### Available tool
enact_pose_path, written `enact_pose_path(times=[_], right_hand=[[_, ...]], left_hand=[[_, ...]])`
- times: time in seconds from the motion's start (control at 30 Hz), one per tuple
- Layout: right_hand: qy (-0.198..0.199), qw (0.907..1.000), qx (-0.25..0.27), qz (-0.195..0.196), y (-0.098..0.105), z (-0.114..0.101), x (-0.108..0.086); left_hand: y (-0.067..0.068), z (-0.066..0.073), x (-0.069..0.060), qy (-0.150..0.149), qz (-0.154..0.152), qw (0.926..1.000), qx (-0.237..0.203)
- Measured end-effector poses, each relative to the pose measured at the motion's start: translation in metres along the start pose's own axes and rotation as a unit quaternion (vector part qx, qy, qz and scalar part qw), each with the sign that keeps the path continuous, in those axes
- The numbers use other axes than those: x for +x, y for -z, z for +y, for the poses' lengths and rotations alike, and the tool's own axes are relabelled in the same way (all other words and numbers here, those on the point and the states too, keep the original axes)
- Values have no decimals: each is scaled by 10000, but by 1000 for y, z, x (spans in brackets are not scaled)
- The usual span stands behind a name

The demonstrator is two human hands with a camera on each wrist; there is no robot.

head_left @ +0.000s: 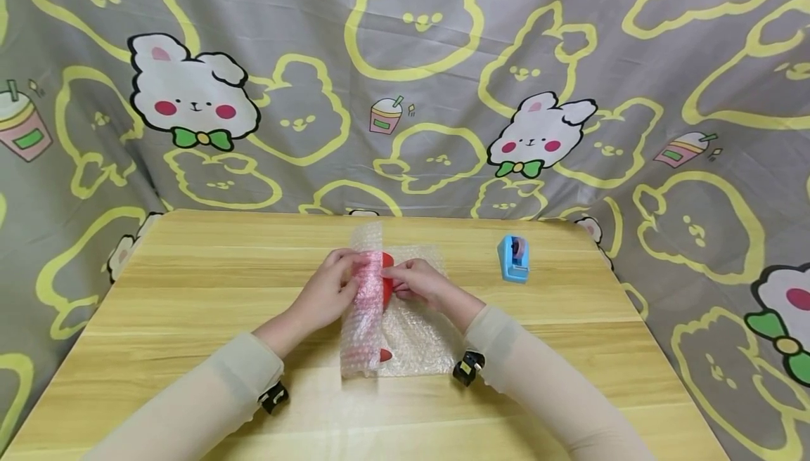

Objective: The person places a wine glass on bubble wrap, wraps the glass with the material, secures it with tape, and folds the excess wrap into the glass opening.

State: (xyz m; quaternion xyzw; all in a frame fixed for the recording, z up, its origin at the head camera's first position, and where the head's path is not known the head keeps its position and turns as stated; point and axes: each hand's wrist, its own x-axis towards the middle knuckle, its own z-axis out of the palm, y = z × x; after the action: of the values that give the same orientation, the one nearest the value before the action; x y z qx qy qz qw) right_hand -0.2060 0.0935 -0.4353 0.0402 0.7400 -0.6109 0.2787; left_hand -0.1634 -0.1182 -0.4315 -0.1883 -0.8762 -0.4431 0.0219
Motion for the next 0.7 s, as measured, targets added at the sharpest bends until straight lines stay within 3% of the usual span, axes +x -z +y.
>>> enact_pose_path(times=[0.13,0.43,0.7], right_hand=[[-40,9999,137,10,2,1,1],[-96,9996,273,-56,5,0,-1],[-63,9988,393,-290,6,2,3]], left_hand=[[-1,0,0,-111,53,9999,-118],[-5,-3,1,709,-11,9951,-690],[-3,-2,-1,794,-24,9948,-635]])
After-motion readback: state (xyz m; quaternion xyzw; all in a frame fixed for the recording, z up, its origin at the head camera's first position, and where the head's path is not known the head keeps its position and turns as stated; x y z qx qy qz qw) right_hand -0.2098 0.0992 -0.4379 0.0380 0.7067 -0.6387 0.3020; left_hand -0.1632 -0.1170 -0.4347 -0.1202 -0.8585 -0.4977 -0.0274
